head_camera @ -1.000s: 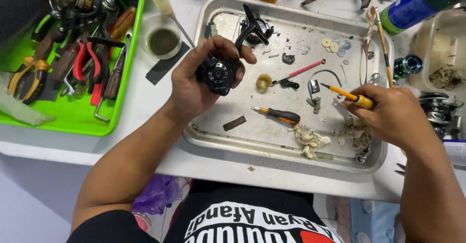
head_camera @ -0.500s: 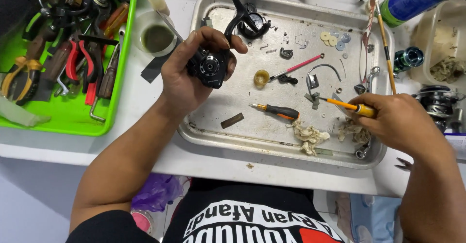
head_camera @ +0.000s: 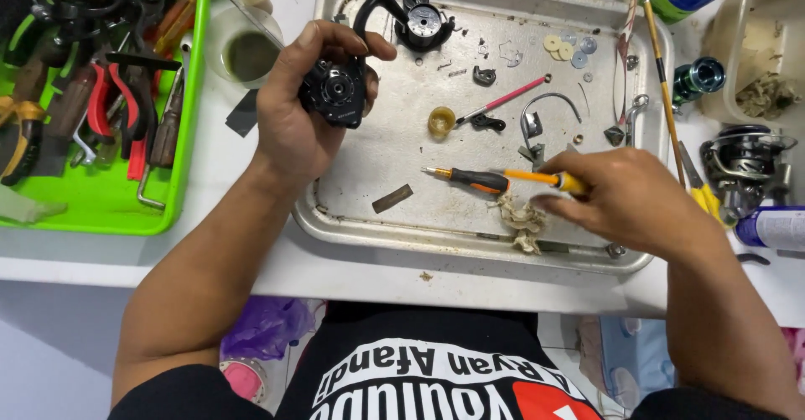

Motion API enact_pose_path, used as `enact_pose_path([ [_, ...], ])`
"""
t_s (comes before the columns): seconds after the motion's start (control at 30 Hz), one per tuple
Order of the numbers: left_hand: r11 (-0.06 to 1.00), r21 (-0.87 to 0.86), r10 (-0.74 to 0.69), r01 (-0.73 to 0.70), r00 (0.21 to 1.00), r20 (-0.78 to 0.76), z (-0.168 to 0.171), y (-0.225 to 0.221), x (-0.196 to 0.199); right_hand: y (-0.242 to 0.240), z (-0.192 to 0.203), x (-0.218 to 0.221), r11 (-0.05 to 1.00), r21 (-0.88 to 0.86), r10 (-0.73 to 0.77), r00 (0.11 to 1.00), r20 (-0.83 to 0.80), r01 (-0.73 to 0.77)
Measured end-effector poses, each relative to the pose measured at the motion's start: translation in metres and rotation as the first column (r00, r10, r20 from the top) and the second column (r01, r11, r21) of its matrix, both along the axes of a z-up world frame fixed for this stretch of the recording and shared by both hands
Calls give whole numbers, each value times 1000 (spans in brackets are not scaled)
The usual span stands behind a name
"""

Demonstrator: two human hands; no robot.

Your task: Disassembling and repairing a fishing reel using a screwdriver on a workbench.

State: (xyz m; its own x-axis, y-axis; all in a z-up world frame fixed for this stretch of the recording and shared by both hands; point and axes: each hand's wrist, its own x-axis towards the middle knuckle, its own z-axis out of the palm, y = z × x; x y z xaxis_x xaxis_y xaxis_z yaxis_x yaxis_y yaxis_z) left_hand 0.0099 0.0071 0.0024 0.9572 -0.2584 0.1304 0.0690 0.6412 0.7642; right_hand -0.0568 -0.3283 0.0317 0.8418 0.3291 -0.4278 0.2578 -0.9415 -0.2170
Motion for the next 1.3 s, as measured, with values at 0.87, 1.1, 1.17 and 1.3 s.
enact_pose_path([
  [0.87, 962, -54, 267, -267, 964, 2, 12, 15, 8, 39, 7, 5, 996, -83, 24, 1000, 12, -23],
  [1.1, 937, -95, 322, -337, 936, -145, 6, 25, 14, 135, -40, 28, 923, 87, 377, 926, -11, -374],
  [1.17, 934, -106, 322, -341, 933, -159, 6, 29, 16, 145, -44, 29, 913, 91, 403, 915, -31, -399],
  [1.3, 935, -99, 318, -341, 928, -195, 10, 32, 16, 157, -37, 31, 920, 31, 390, 904, -173, -391],
])
